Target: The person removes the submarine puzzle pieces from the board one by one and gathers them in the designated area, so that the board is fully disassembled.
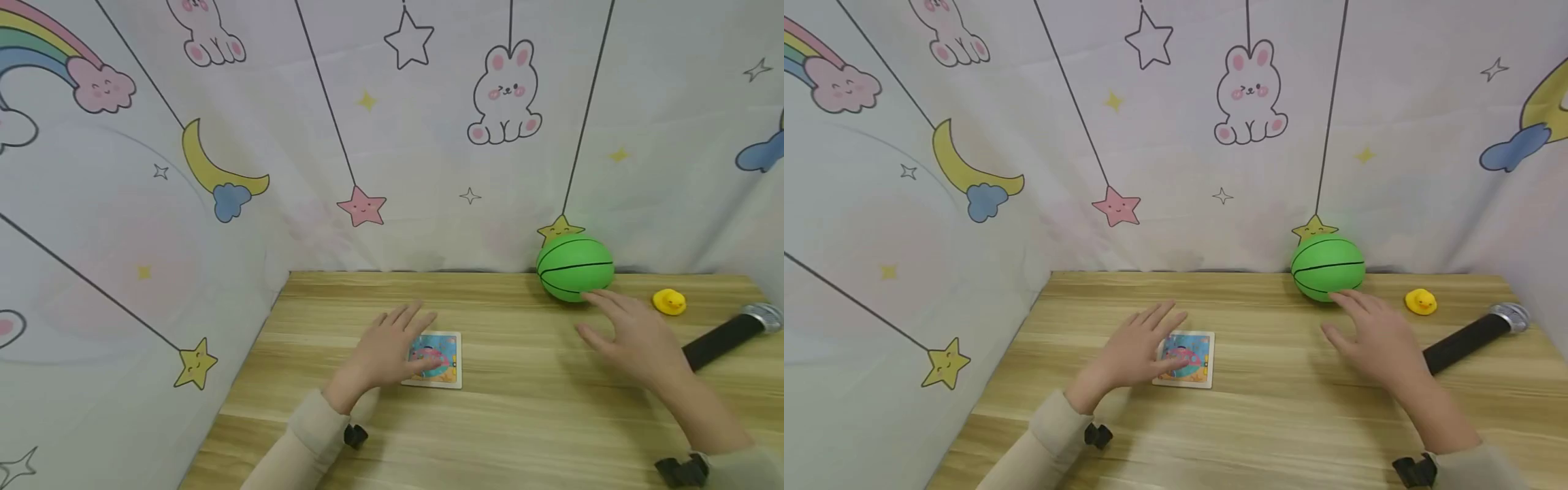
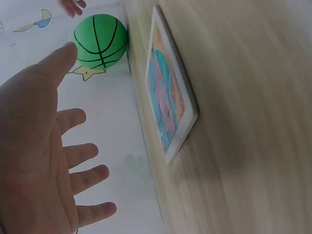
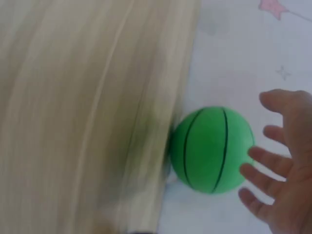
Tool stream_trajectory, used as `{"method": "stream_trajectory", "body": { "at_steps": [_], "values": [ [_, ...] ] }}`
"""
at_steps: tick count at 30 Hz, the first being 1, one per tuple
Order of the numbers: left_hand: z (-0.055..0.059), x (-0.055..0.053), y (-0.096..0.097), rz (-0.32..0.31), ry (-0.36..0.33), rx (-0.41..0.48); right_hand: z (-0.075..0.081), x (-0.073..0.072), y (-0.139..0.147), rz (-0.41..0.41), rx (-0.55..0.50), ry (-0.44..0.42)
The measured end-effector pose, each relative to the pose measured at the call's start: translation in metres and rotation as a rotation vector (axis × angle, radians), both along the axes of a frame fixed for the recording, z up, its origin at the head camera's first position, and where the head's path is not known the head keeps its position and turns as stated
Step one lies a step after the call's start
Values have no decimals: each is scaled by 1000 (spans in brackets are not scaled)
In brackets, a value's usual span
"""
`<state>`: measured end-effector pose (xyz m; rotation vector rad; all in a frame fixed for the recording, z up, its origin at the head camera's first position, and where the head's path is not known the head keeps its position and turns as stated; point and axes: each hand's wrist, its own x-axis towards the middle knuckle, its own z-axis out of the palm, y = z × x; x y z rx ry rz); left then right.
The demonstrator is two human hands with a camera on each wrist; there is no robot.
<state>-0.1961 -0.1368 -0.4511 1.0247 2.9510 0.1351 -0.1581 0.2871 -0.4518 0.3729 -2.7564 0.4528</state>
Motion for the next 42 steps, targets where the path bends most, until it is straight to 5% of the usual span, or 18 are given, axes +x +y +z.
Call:
{"method": "stream_trajectory", "body": {
  "at_steps": [8,21,30,42],
  "values": [
    [-17,20,4,-72,-86,-51,-10,-8,-58,118,-108,-145],
    [-35,27,8,-82,-170,-126,-30,-35,-145,230,-244,-371],
    [-36,27,8,-83,-157,-97,-39,-46,-182,211,-222,-389],
    [-35,26,9,-86,-163,-113,-44,-47,-194,143,-101,-362]
  ]
}}
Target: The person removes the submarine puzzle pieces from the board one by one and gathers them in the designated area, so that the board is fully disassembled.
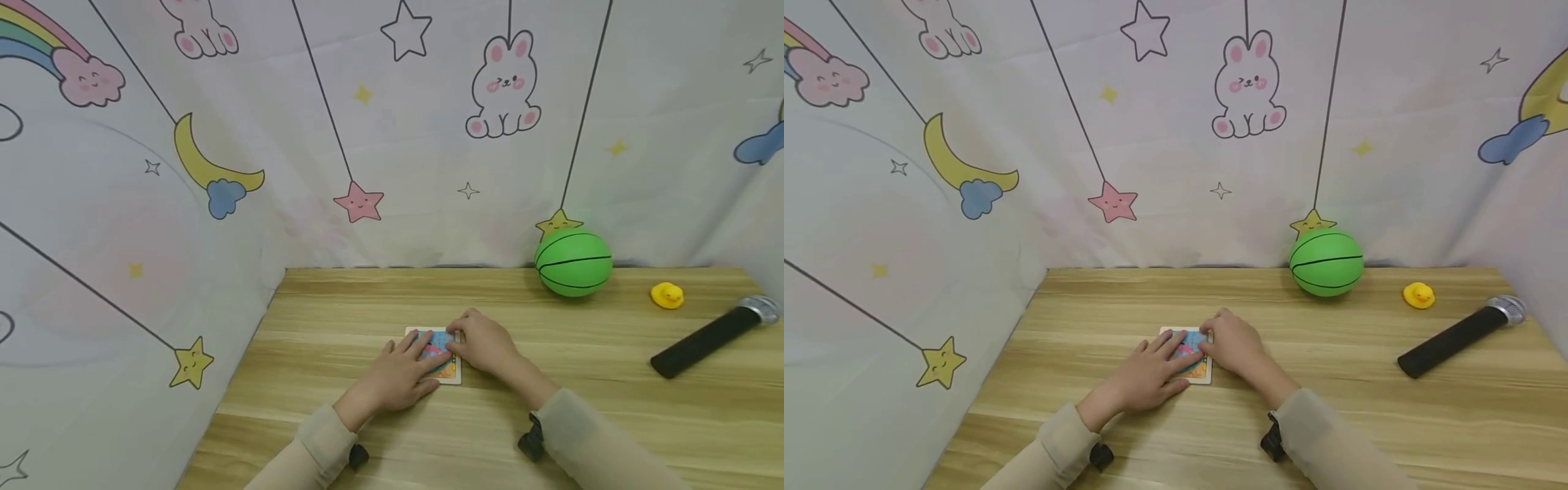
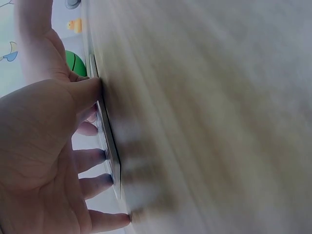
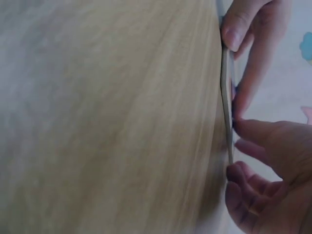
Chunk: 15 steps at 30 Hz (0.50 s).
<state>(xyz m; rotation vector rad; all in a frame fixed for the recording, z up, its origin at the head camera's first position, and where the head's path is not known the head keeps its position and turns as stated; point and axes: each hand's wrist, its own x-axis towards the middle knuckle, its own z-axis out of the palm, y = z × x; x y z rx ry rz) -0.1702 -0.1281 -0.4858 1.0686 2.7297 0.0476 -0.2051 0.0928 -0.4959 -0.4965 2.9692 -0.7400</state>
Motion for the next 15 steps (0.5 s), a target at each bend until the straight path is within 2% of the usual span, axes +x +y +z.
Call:
{"method": "stream_trajectory", "body": {
  "at_steps": [7,15],
  "values": [
    [-3,-1,-1,1,7,4,1,2,-1,-21,9,0],
    [-1,-1,-1,4,8,6,0,4,-1,-24,18,25]
  ]
}}
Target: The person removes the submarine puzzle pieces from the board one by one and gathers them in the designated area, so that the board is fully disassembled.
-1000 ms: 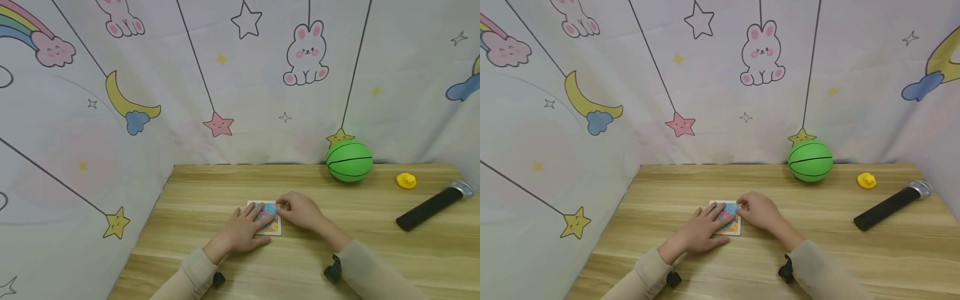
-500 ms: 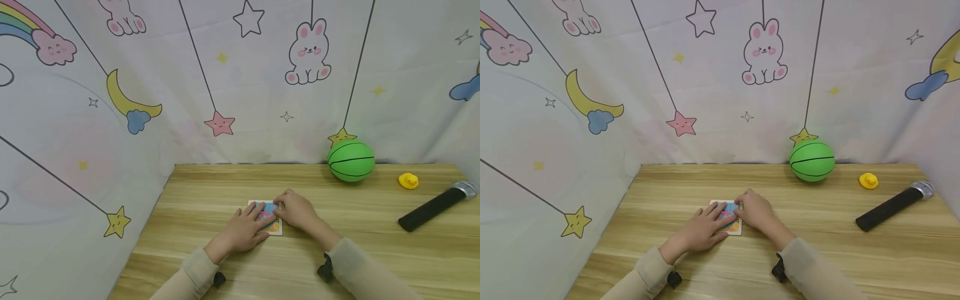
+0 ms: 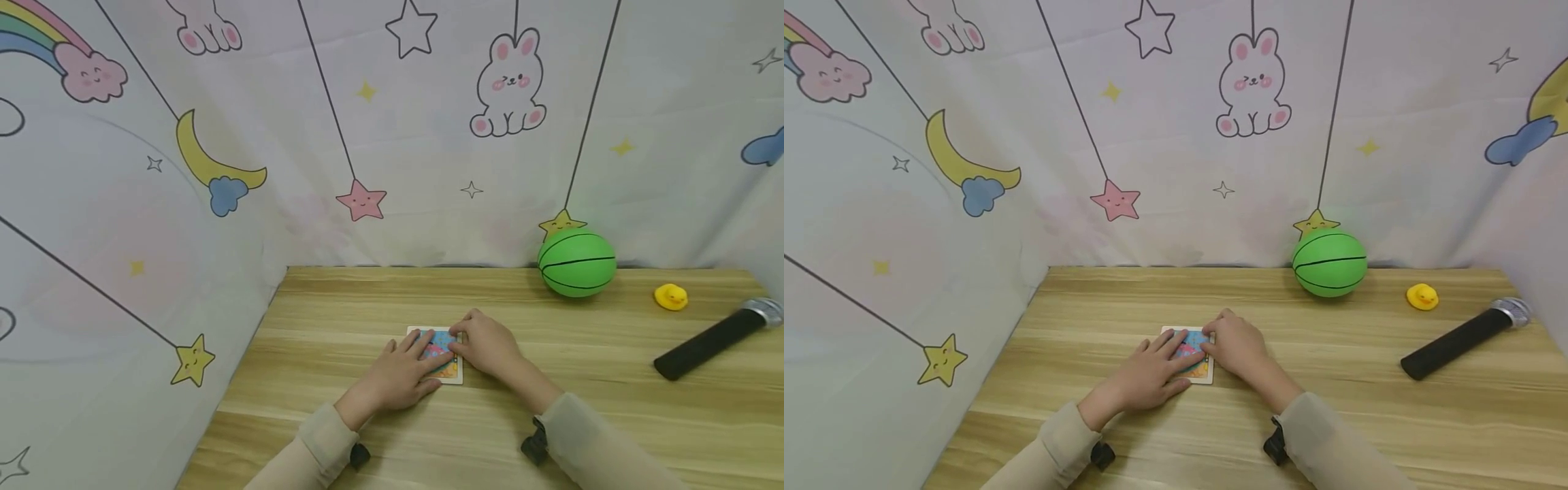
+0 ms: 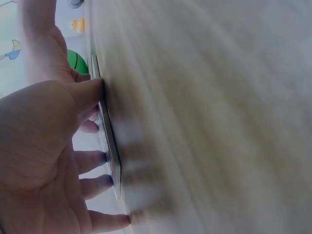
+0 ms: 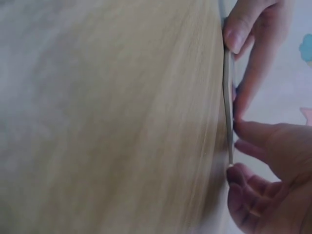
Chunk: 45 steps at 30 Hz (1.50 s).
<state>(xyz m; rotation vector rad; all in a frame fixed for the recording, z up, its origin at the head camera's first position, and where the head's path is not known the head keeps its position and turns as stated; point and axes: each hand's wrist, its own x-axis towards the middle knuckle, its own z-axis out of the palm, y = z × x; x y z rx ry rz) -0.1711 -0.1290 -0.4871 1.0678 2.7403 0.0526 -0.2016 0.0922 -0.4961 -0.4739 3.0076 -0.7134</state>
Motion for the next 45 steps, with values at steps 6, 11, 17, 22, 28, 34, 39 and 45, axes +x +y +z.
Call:
{"method": "stream_trajectory", "body": {
  "at_steps": [6,11,17,22,28,34,39,45],
  "values": [
    [2,0,0,1,1,7,2,-2,0,14,-16,-20],
    [3,0,0,12,-11,6,3,-6,1,49,-65,-77],
    [3,0,0,17,-24,-5,2,-9,1,65,-76,-130],
    [2,-1,1,21,-34,-4,2,-8,0,66,-132,-168],
    [0,-2,2,19,-22,-14,5,-6,0,24,-81,-113],
    [0,-1,1,10,-17,-20,6,-6,2,11,-62,-94],
    [0,-1,2,9,-12,-26,7,-5,3,15,-82,-105],
    [-3,-2,2,18,-15,-34,7,-6,2,37,-73,-149]
  ]
}}
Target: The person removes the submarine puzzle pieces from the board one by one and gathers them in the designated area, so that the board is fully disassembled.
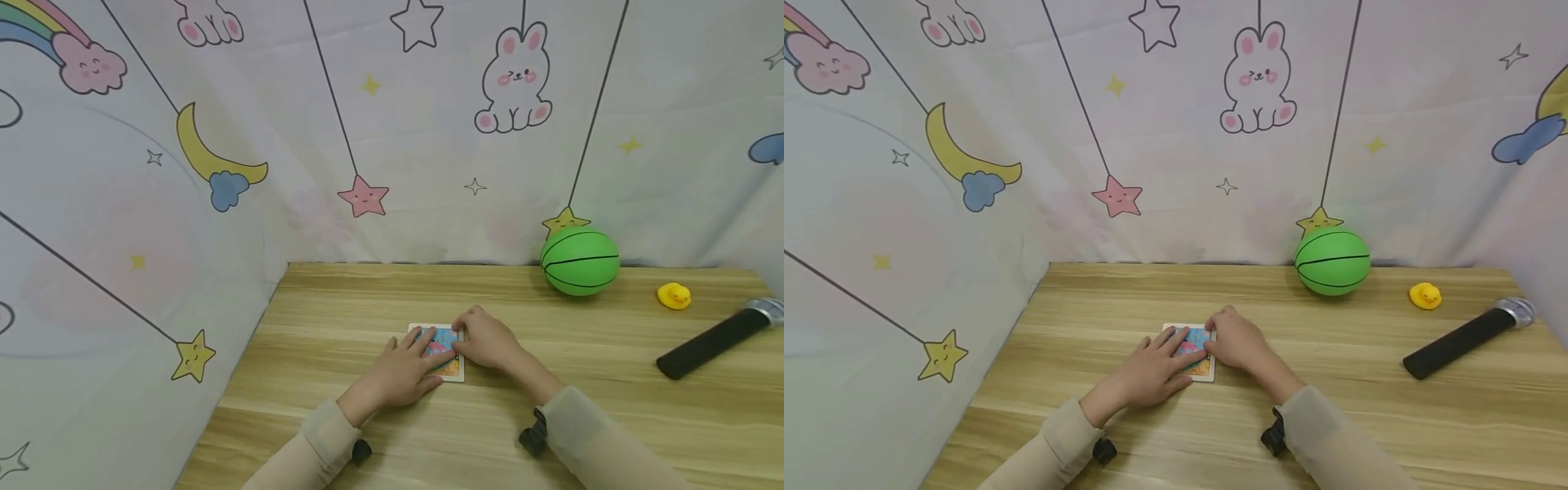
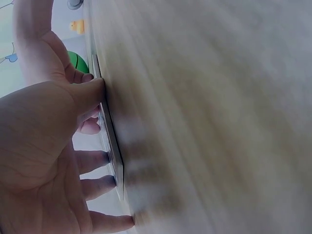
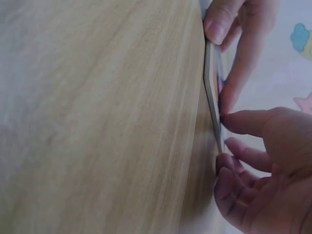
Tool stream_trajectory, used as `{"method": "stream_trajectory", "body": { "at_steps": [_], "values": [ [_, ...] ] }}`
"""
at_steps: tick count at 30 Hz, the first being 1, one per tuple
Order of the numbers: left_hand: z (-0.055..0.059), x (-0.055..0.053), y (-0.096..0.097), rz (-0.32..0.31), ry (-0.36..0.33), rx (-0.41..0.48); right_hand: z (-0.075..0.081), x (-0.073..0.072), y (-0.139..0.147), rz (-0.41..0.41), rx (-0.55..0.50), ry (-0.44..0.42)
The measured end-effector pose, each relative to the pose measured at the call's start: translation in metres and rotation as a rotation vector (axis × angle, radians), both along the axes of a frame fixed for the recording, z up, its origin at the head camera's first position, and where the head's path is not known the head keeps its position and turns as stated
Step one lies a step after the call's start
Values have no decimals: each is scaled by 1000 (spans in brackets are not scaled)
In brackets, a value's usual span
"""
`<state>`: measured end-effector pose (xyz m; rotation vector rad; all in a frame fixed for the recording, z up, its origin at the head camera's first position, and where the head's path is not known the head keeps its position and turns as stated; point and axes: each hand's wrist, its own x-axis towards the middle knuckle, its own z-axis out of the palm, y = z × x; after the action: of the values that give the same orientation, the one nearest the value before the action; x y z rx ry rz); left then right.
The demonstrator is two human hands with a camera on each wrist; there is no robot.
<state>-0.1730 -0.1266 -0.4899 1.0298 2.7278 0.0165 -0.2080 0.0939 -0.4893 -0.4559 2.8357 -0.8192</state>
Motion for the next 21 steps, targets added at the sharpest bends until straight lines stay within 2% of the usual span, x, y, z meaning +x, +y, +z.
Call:
{"method": "stream_trajectory", "body": {
  "at_steps": [9,21],
  "values": [
    [1,0,-1,2,-5,12,-2,0,0,30,-70,-41],
    [4,2,-1,-12,17,7,0,2,3,40,6,38]
  ]
}}
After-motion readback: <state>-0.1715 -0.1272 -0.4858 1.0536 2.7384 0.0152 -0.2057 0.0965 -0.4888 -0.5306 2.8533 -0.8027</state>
